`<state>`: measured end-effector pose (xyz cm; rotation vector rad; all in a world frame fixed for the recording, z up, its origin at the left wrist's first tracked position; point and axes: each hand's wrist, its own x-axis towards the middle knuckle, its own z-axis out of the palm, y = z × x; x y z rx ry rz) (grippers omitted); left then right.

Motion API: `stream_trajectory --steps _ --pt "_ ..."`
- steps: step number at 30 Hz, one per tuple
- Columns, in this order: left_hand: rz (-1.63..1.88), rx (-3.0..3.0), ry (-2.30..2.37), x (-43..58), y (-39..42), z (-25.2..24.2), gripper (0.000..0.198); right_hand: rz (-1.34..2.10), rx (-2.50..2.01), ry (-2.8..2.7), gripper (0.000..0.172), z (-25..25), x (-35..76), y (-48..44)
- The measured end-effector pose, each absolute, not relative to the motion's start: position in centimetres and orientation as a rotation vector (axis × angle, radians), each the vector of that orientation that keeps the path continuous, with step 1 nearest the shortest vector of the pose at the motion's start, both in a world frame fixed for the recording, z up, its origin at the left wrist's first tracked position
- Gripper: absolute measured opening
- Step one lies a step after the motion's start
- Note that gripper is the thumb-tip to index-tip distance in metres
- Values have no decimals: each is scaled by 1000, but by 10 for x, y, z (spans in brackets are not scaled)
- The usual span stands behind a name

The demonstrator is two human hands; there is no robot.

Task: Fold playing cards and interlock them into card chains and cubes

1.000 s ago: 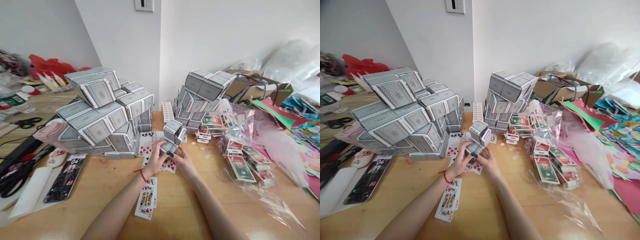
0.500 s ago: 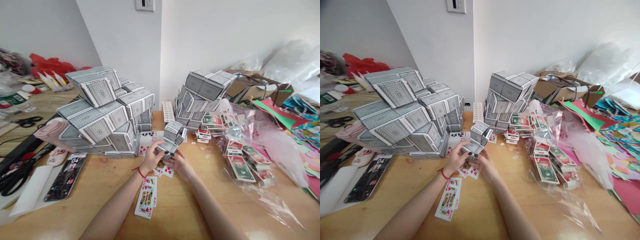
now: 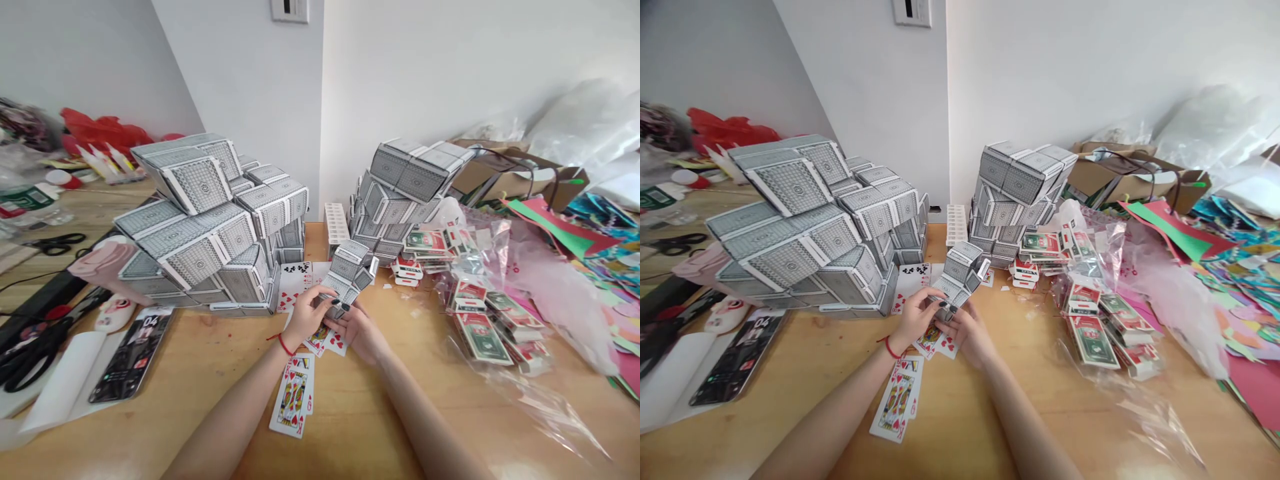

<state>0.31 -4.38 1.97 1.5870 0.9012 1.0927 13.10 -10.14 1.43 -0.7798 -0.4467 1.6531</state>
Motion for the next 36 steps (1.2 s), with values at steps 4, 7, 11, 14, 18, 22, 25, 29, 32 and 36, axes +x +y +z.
stream_trajectory --steps 4,7,11,14,18,22,25,29,32,36 --pt "1095 1560 900 5 -46 21 18 1639 -783 -441 43 15 131 -101" --pt "1091 1579 900 5 -46 21 18 1627 -777 -425 42 14 132 -101" --pt "1065 1615 893 4 -46 20 18 1627 -773 -417 43 12 132 -101" --pt "1065 1595 882 2 -45 18 19 1620 -776 -407 44 12 132 -101" --pt "1094 1464 792 4 -42 14 43 1613 -799 -399 46 12 130 -101" --pt "1076 1313 836 8 -38 11 49 1564 -814 -440 58 10 128 -101" --pt "1068 1300 927 11 -35 10 35 1536 -836 -506 64 8 126 -102" --pt "1056 1296 1006 12 -35 11 30 1556 -883 -587 70 7 127 -103" --pt "1053 1283 1000 11 -35 10 28 1566 -891 -611 68 9 128 -104" --pt "1047 1265 963 9 -35 8 28 1557 -895 -623 64 8 127 -104"
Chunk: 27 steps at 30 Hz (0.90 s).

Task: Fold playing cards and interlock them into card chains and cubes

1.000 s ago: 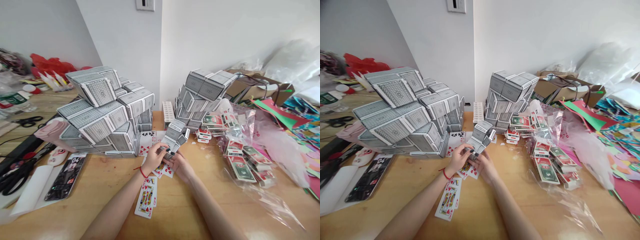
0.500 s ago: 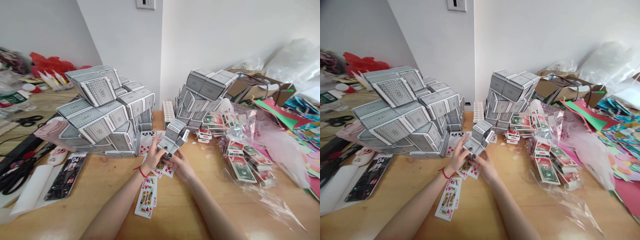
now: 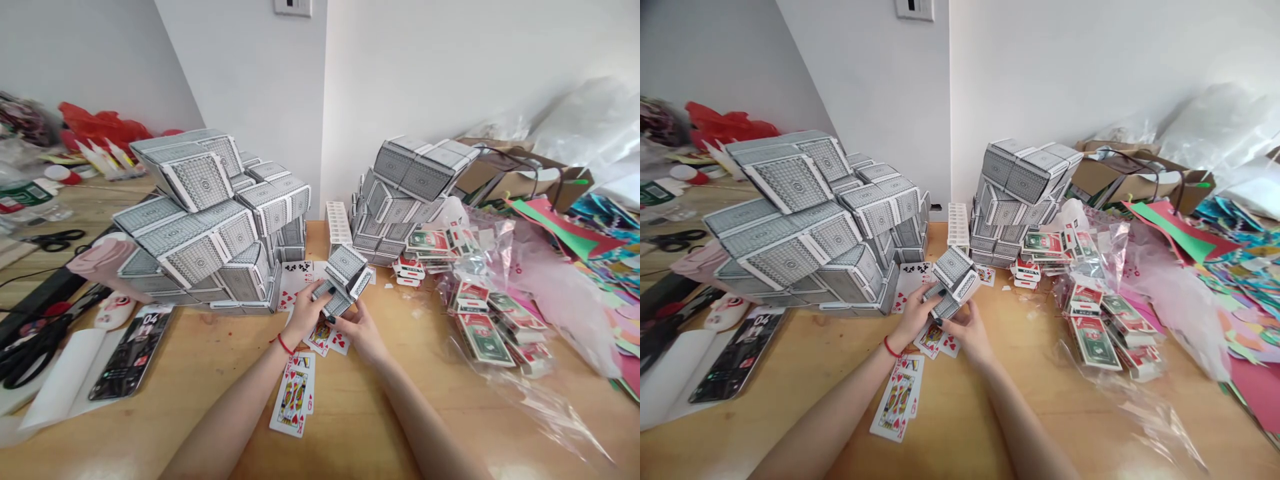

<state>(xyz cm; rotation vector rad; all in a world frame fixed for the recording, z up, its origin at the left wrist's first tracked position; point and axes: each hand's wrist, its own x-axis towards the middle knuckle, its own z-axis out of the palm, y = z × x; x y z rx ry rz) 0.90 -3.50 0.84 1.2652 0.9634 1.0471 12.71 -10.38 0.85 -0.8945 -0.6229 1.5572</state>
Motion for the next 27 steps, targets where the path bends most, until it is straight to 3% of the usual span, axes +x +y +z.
stream_trajectory --steps 6,20,27 --pt "1137 1304 946 11 -36 11 34 1562 -920 -630 58 7 126 -104" --pt "1177 1375 978 7 -39 12 30 1546 -940 -654 63 5 129 -103" --pt "1223 1342 915 4 -38 7 23 1568 -858 -608 45 -3 136 -99"
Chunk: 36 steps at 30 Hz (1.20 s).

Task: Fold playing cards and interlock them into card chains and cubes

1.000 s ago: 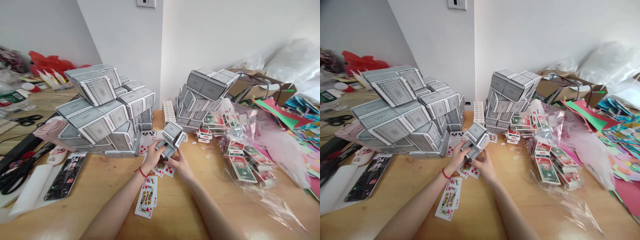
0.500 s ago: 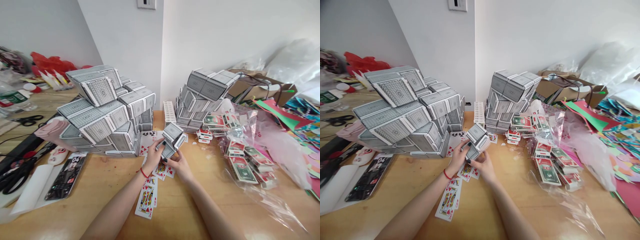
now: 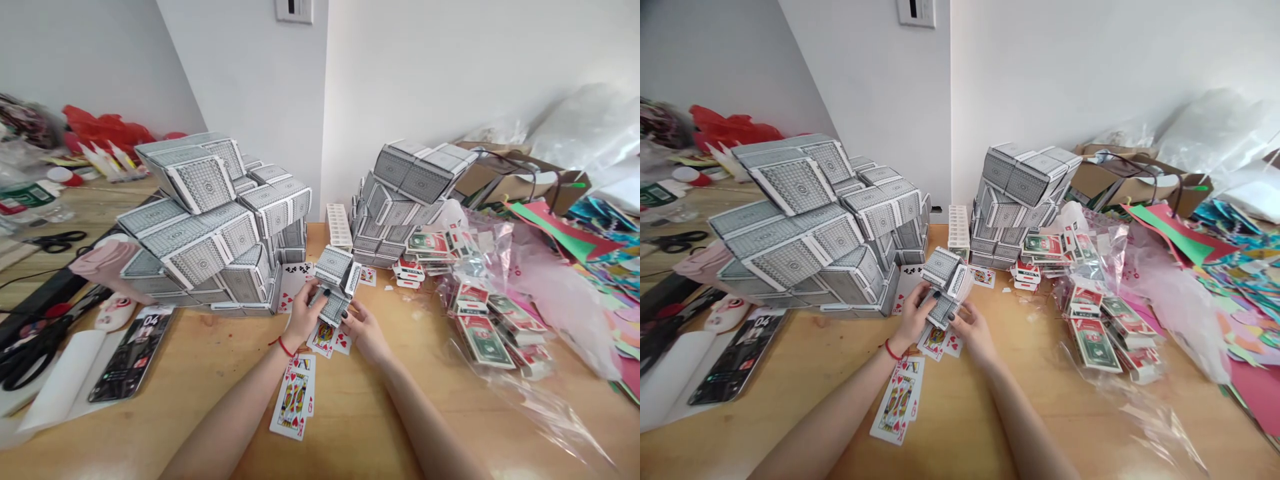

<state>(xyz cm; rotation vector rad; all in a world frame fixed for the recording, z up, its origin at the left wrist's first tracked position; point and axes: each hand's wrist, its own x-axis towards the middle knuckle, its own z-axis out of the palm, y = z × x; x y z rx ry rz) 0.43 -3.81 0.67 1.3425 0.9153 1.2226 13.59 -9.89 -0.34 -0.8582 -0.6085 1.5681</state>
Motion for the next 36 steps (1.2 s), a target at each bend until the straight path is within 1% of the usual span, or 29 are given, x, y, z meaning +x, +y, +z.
stream_trajectory --steps 7,11,14,18,21,24,27,32,36 --pt "1186 1303 863 6 -40 5 18 1586 -846 -581 44 -7 136 -98" --pt "1128 1216 765 4 -40 7 21 1563 -894 -647 48 -4 140 -99" --pt "1058 1135 711 -1 -35 10 25 1475 -949 -791 56 4 145 -100" --pt "1006 1151 713 -8 -28 14 28 1316 -976 -926 73 13 151 -100" --pt "908 1204 682 -11 -26 17 27 1230 -974 -960 80 14 157 -98" --pt "810 1287 685 -12 -29 23 26 1156 -988 -1006 73 16 164 -94" --pt "767 1385 696 -9 -33 31 28 1163 -1020 -1081 66 24 171 -89" --pt "899 1410 749 -2 -26 45 35 1095 -1115 -1265 57 42 176 -74" --pt "883 1417 807 -3 -9 58 37 1008 -1167 -1383 57 57 176 -64"
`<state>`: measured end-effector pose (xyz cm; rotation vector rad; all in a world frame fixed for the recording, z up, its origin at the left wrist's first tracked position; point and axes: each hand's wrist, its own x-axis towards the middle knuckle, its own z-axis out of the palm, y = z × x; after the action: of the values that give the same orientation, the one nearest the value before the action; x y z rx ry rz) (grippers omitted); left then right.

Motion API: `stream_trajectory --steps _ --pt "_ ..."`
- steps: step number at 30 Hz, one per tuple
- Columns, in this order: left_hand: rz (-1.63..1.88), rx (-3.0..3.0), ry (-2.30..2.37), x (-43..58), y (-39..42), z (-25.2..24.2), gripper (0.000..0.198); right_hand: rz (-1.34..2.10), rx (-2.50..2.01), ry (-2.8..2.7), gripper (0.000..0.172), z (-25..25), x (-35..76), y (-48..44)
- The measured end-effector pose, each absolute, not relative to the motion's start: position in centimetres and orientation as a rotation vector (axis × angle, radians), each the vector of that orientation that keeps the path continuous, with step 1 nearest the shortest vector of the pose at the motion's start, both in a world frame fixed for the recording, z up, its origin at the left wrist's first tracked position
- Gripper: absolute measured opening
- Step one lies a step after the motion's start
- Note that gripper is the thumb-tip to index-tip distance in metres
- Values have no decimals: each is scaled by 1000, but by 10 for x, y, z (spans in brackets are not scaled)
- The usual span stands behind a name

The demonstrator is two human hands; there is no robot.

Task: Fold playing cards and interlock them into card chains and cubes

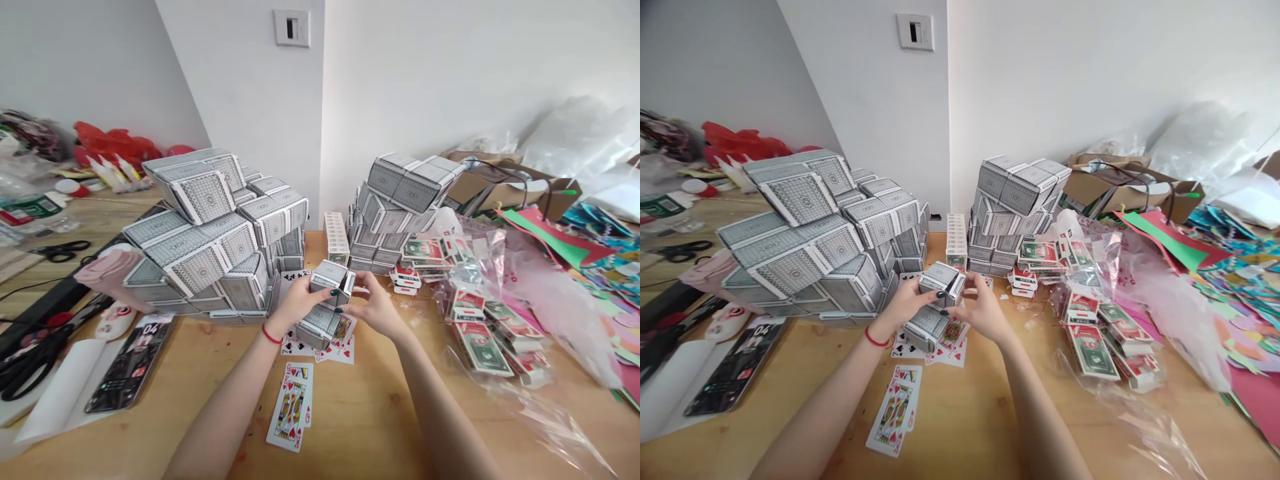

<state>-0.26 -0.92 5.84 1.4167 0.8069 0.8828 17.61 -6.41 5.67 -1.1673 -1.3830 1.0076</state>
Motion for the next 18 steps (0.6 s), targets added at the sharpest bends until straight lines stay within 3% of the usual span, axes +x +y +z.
stream_trajectory --steps 4,10,18 --pt "807 1389 763 -7 1 72 38 981 -1116 -1493 63 73 175 -60" --pt "775 1303 709 -10 0 80 36 1092 -939 -1459 41 86 171 -62" --pt "822 1121 739 -9 1 79 37 1250 -857 -1228 48 90 166 -66"
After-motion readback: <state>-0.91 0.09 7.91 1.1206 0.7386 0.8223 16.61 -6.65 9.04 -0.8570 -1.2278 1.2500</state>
